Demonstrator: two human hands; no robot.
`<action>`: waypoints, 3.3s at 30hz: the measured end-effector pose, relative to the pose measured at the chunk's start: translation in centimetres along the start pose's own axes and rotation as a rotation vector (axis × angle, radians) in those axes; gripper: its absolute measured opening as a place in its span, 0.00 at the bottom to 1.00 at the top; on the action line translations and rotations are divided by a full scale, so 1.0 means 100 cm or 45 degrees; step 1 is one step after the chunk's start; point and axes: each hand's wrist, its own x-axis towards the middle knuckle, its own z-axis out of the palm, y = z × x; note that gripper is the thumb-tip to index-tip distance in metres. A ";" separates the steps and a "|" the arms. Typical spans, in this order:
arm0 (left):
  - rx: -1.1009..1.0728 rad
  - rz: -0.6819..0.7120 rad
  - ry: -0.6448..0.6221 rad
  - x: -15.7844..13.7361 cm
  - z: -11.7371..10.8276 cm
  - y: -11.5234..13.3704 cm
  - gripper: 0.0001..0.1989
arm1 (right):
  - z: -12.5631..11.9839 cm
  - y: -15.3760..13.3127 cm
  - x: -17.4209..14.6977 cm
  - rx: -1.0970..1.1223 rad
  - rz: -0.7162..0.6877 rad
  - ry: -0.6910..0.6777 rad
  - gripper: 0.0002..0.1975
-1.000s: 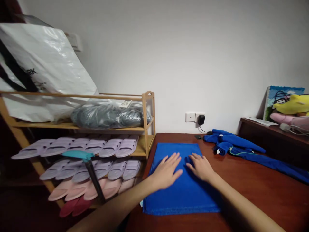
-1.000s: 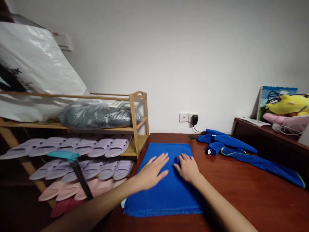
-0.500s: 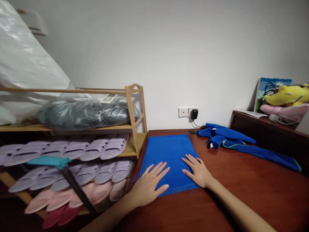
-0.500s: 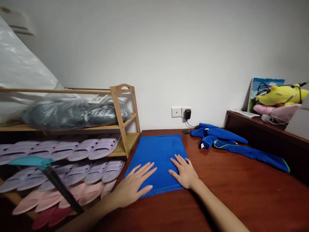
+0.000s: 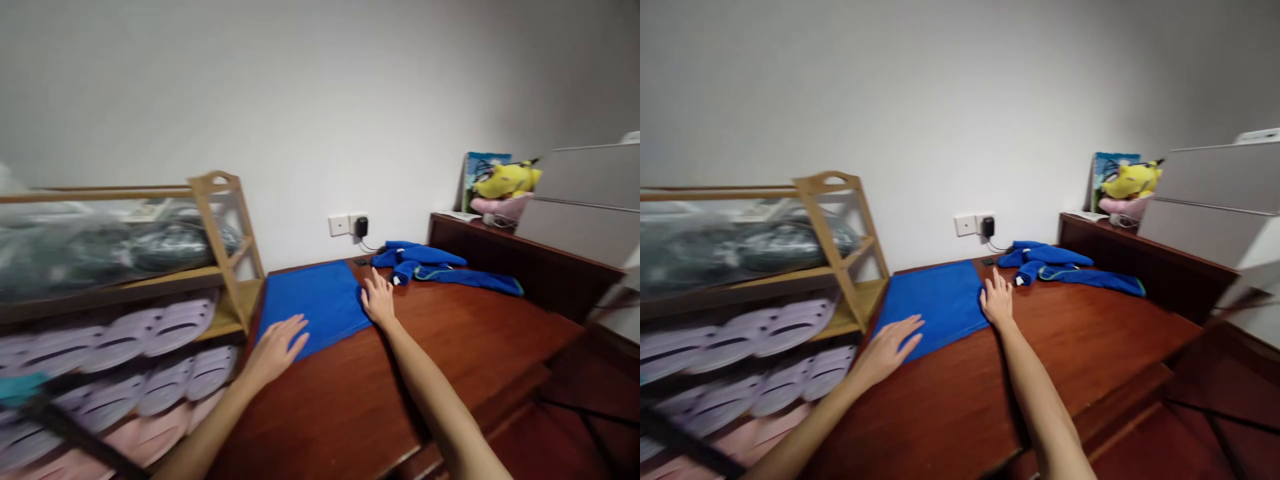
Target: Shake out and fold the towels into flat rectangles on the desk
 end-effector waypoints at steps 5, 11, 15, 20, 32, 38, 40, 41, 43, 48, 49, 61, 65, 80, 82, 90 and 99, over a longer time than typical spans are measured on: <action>0.069 -0.103 0.086 0.012 0.017 -0.014 0.25 | 0.001 0.054 0.011 -0.145 0.276 0.031 0.31; 0.057 -0.091 0.105 0.015 0.017 -0.020 0.24 | 0.012 0.067 0.016 -0.137 0.298 -0.016 0.38; 0.046 -0.100 0.107 0.016 0.016 -0.021 0.25 | 0.013 0.069 0.016 -0.148 0.316 -0.021 0.32; 0.030 -0.074 0.123 0.018 0.018 -0.023 0.26 | 0.006 0.073 0.011 -0.223 0.315 0.009 0.23; -0.034 -0.013 0.134 0.026 0.030 -0.037 0.25 | -0.011 0.083 -0.007 -0.447 0.329 0.157 0.19; 0.010 -0.015 0.187 0.019 0.023 -0.029 0.24 | -0.013 0.081 -0.009 -0.480 0.471 0.207 0.22; 0.043 -0.033 0.181 0.015 0.022 -0.027 0.21 | -0.009 0.082 -0.009 -0.468 0.562 0.199 0.22; 0.055 -0.041 0.176 0.014 0.021 -0.026 0.20 | -0.007 0.082 -0.008 -0.462 0.601 0.197 0.22; 0.047 -0.056 0.167 0.011 0.019 -0.025 0.19 | -0.002 0.083 -0.007 -0.448 0.667 0.193 0.22; -0.023 -0.102 0.158 0.006 0.012 -0.019 0.18 | 0.006 0.086 -0.007 -0.384 0.703 0.165 0.21; -0.039 -0.111 0.155 0.005 0.010 -0.018 0.18 | 0.006 0.087 -0.007 -0.370 0.701 0.158 0.21; -0.059 -0.158 0.143 0.000 0.005 -0.013 0.17 | 0.014 0.096 -0.007 -0.318 0.695 0.144 0.21; -0.057 -0.157 0.132 0.000 0.005 -0.013 0.18 | 0.016 0.096 -0.007 -0.319 0.698 0.155 0.21; -0.069 -0.166 0.129 0.000 0.006 -0.012 0.18 | 0.018 0.098 -0.008 -0.309 0.691 0.169 0.20; -0.073 -0.167 0.131 0.000 0.005 -0.012 0.18 | 0.018 0.098 -0.008 -0.313 0.691 0.171 0.20; -0.081 -0.163 0.128 0.000 0.005 -0.012 0.17 | 0.017 0.098 -0.008 -0.317 0.695 0.158 0.20; -0.067 -0.161 0.118 0.000 0.003 -0.011 0.18 | 0.017 0.097 -0.008 -0.313 0.698 0.167 0.20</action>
